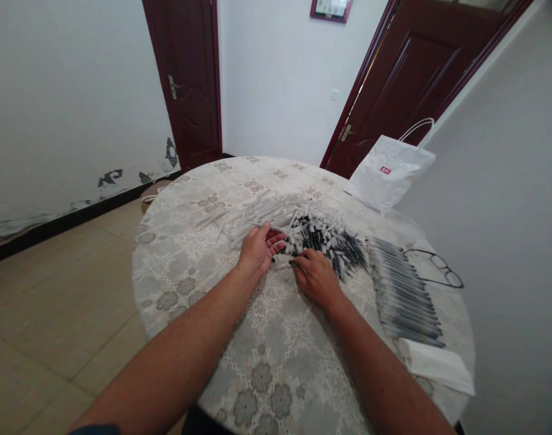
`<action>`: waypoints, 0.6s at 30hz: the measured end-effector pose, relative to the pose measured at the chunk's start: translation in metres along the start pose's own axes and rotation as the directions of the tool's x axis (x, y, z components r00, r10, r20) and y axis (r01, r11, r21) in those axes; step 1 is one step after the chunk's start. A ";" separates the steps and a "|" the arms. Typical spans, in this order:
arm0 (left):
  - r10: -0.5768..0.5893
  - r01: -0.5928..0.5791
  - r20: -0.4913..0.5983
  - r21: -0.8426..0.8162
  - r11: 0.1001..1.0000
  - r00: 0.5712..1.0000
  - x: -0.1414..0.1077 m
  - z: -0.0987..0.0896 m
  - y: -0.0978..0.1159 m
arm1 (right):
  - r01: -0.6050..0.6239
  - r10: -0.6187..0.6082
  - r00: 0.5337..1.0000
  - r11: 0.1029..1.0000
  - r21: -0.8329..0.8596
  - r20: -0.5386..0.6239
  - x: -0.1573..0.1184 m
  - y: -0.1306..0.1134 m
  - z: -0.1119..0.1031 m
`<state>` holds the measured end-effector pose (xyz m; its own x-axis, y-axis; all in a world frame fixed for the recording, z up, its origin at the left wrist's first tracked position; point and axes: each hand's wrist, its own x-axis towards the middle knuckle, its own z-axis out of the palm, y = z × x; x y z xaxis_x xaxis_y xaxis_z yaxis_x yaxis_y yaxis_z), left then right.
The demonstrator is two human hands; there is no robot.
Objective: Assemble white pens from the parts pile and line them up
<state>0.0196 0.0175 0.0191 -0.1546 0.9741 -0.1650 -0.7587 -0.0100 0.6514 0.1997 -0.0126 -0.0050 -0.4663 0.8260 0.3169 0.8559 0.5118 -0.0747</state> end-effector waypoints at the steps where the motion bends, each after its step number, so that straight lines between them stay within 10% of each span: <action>1: 0.001 -0.001 -0.004 0.002 1.000 1.000 0.001 -0.001 0.000 | 0.017 -0.017 1.000 1.000 0.015 0.014 -0.002 0.002 -0.002; 12: 0.019 -0.018 -0.019 0.025 1.000 1.000 0.008 -0.007 -0.005 | -0.017 0.019 0.995 1.000 0.026 -0.095 -0.003 0.028 -0.014; 18: 0.054 -0.052 -0.023 0.061 0.997 0.998 0.012 -0.009 -0.005 | 0.099 -0.105 0.993 0.990 0.097 0.060 0.002 -0.018 -0.020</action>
<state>0.0159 0.0268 0.0072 -0.2097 0.9667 -0.1468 -0.7098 -0.0473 0.7028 0.1878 -0.0248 0.0154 -0.5661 0.7804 0.2655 0.7799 0.6113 -0.1341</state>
